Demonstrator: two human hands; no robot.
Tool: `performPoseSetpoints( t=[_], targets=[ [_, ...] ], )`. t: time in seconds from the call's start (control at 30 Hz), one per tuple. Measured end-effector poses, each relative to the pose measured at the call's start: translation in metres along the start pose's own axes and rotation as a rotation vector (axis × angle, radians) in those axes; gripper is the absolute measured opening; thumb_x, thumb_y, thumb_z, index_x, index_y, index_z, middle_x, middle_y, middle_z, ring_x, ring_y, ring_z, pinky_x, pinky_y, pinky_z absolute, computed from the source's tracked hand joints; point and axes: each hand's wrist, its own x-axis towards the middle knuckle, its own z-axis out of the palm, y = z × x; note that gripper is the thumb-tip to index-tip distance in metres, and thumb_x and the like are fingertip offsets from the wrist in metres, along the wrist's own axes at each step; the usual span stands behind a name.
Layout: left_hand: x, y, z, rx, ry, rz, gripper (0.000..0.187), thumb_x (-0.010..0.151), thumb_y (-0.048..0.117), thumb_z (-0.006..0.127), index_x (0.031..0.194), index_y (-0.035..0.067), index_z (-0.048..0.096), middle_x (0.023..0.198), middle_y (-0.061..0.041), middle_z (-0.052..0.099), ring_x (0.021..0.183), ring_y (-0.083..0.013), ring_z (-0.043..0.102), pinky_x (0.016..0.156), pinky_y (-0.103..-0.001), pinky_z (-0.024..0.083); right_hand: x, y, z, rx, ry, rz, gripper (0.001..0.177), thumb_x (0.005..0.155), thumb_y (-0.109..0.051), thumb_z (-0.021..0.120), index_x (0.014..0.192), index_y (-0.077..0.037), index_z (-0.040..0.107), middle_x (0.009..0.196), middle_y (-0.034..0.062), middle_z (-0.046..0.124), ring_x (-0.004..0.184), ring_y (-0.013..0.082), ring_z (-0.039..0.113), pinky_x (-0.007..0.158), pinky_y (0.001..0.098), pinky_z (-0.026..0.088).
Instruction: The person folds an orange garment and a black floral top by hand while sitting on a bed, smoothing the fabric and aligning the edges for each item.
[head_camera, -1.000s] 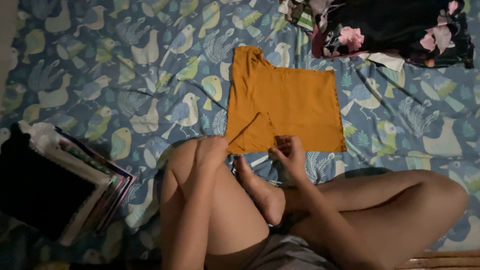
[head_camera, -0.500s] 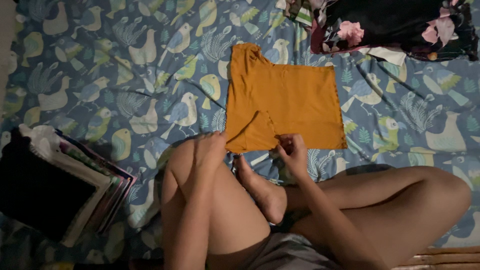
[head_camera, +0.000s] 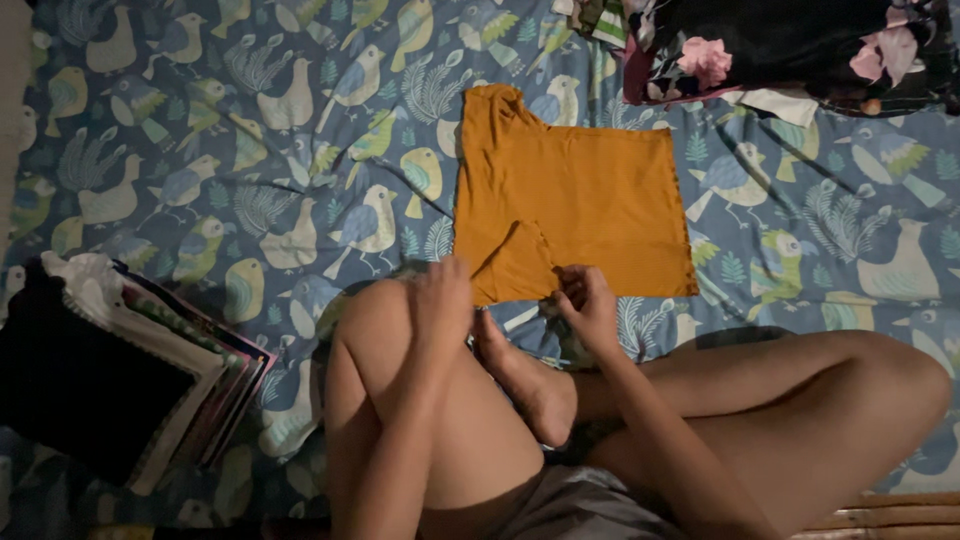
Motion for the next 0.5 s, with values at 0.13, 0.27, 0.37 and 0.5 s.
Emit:
performPoseSetpoints(
  t=[0.13, 0.27, 0.37, 0.5],
  targets=[
    [-0.003, 0.022, 0.031, -0.273, -0.061, 0.092, 0.017, 0.088, 0.006, 0.058, 0.104, 0.005, 0.061, 0.106, -0.016, 0.064, 0.105, -0.0355, 0.062, 0.09, -0.044, 0.051, 0.0, -0.003, 0.003, -0.007, -0.01, 0.028, 0.034, 0.084, 0.0, 0.077, 0.115, -0.002, 0.063, 0.09, 0.0063, 0.069, 0.071, 0.0126, 0.063, 0.065, 0.0264, 0.053],
    [-0.003, 0.025, 0.049, -0.205, -0.065, 0.05, 0.017, 0.088, 0.005, 0.056, 0.103, 0.004, 0.062, 0.106, -0.016, 0.064, 0.106, -0.0363, 0.062, 0.091, -0.046, 0.051, 0.003, -0.016, 0.002, -0.123, -0.042, 0.0, 0.034, 0.082, -0.002, 0.076, 0.114, -0.001, 0.063, 0.096, 0.0147, 0.066, 0.078, 0.0251, 0.066, 0.071, 0.0353, 0.054],
    [-0.007, 0.025, 0.043, -0.23, -0.107, 0.023, 0.019, 0.089, 0.005, 0.055, 0.106, 0.002, 0.062, 0.112, -0.018, 0.062, 0.109, -0.0375, 0.061, 0.093, -0.046, 0.05, 0.008, -0.035, 0.001, -0.32, -0.02, -0.001, 0.034, 0.083, -0.004, 0.074, 0.116, 0.0, 0.063, 0.105, 0.0219, 0.063, 0.089, 0.0387, 0.064, 0.076, 0.0455, 0.053],
    [-0.018, 0.033, 0.042, -0.366, -0.081, 0.028, 0.037, 0.098, 0.007, 0.052, 0.132, -0.004, 0.057, 0.144, -0.021, 0.055, 0.129, -0.0407, 0.053, 0.109, -0.046, 0.044, 0.019, -0.058, 0.02, -0.56, 0.129, -0.219, 0.036, 0.084, -0.006, 0.067, 0.119, 0.0, 0.062, 0.116, 0.0237, 0.063, 0.102, 0.0459, 0.062, 0.088, 0.0524, 0.051]
  ],
)
